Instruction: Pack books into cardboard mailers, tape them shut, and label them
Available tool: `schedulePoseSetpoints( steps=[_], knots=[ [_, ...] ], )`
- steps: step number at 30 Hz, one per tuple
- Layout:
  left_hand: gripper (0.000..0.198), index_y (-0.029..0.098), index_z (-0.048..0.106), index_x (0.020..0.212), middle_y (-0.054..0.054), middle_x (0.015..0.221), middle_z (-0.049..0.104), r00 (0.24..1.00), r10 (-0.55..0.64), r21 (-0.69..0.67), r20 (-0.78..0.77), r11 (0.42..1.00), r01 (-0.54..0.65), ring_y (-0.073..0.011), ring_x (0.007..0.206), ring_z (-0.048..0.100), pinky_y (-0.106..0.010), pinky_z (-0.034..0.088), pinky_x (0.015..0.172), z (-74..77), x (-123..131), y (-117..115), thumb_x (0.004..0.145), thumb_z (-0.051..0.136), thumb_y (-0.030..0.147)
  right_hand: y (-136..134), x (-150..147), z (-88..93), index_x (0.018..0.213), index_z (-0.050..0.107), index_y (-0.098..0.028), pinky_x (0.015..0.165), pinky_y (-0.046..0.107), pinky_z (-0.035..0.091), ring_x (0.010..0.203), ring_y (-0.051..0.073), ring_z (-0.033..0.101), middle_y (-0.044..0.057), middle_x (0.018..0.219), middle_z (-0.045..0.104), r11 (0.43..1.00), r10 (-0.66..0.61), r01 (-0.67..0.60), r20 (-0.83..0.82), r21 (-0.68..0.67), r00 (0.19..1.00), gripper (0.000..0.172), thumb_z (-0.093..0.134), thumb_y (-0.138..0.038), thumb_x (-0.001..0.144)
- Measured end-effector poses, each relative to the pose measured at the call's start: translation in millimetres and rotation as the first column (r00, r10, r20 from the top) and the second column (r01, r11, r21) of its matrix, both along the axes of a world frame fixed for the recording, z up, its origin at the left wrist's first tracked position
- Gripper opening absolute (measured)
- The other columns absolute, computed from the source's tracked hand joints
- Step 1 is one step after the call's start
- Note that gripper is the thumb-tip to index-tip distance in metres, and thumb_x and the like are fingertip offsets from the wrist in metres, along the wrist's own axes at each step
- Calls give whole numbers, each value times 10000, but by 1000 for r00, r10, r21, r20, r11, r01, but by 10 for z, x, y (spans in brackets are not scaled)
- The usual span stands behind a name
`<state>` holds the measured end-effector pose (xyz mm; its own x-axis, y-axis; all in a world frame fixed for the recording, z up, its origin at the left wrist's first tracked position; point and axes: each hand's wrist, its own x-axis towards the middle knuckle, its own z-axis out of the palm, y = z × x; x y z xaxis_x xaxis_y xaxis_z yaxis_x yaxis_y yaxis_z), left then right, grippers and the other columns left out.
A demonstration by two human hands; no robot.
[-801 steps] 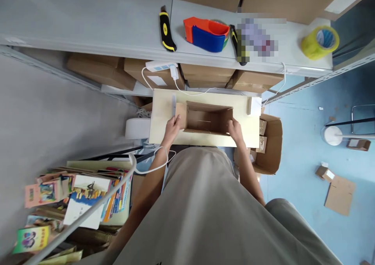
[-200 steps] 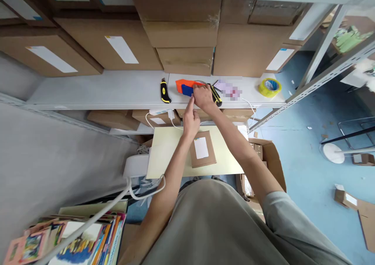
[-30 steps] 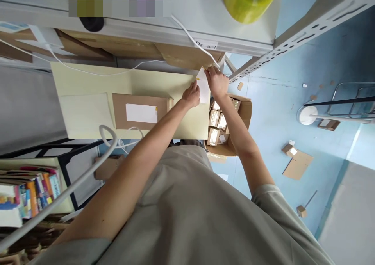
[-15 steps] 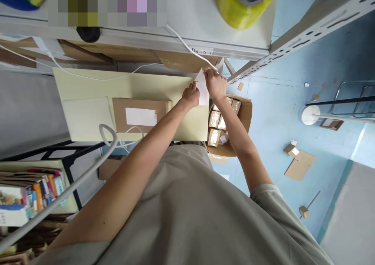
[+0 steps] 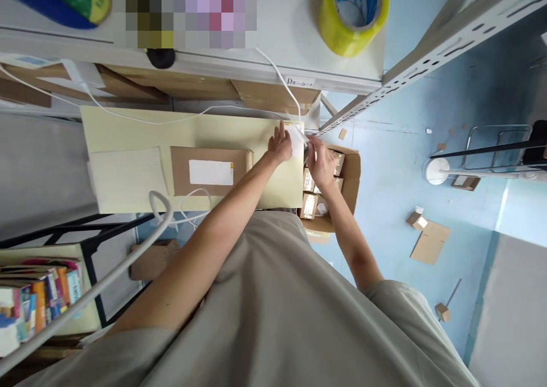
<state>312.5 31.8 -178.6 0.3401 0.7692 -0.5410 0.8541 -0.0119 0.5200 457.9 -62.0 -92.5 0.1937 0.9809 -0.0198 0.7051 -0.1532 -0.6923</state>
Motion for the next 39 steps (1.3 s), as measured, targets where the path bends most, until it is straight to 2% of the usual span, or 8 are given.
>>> schedulePoseSetpoints(
  steps=[3,5,9,14,21,25,30,39],
  knots=[
    [597,91,660,1544,-322,1675,612,934,207,-10,292,977,-213,-405,1551,628,-559,531,1274,283,-416,-254,1047,639,420,-369,-214,229,1208,746,-253,856,409,685,946,268,806,129,1058,824,966,-238,251,-161,63,958,624,357,-740,1167],
    [455,139,769,1263,-254,1335,817,783,352,-228,513,935,-271,-313,1184,815,-456,669,1022,521,-799,-518,1048,623,513,-532,-356,364,1097,735,-261,757,374,670,858,242,763,90,957,778,927,-324,362,-275,98,905,580,462,-772,1129],
    [440,175,785,1069,-179,1153,859,510,532,-467,676,845,-261,-221,865,795,-315,605,690,1024,-1560,-1034,908,781,584,-671,-654,546,952,712,-262,653,333,658,722,189,647,15,791,656,926,-313,372,-426,62,849,538,625,-783,1053],
    [370,200,785,912,-126,990,858,507,520,-415,687,854,-313,-168,687,673,-291,501,551,1396,-2263,-1327,828,851,555,-731,-1134,687,984,738,-265,603,314,677,699,169,617,-17,743,616,965,-251,257,-498,-57,830,538,682,-799,1015],
    [368,210,775,833,-122,897,842,534,466,-364,705,884,-292,-172,655,648,-299,467,521,1461,-3169,-1488,798,866,565,-727,-1876,680,1022,785,-251,630,319,696,731,175,683,-3,788,703,988,-152,118,-464,-101,873,586,701,-831,992],
    [355,215,785,820,-108,883,837,520,461,-342,719,886,-313,-172,666,644,-292,468,532,1431,-3561,-1570,789,850,563,-756,-2427,697,1089,809,-245,784,393,720,854,235,779,60,918,800,986,-36,-2,-216,-170,976,545,686,-774,1040],
    [350,217,807,841,-84,871,825,517,433,-269,738,892,-364,-181,710,663,-307,531,622,1413,-3890,-1677,834,798,567,-1015,-3170,861,1092,821,-314,777,382,718,988,255,816,85,1173,802,975,150,-160,-69,-157,986,356,722,-656,1080],
    [272,231,805,861,-78,918,817,569,319,-134,758,930,-342,-215,823,721,-306,534,673,1370,-4284,-1796,865,750,498,-1172,-3790,823,1016,779,-326,807,369,711,936,210,778,47,1150,768,973,137,-145,-57,-180,989,204,792,-525,1057]
  ],
)
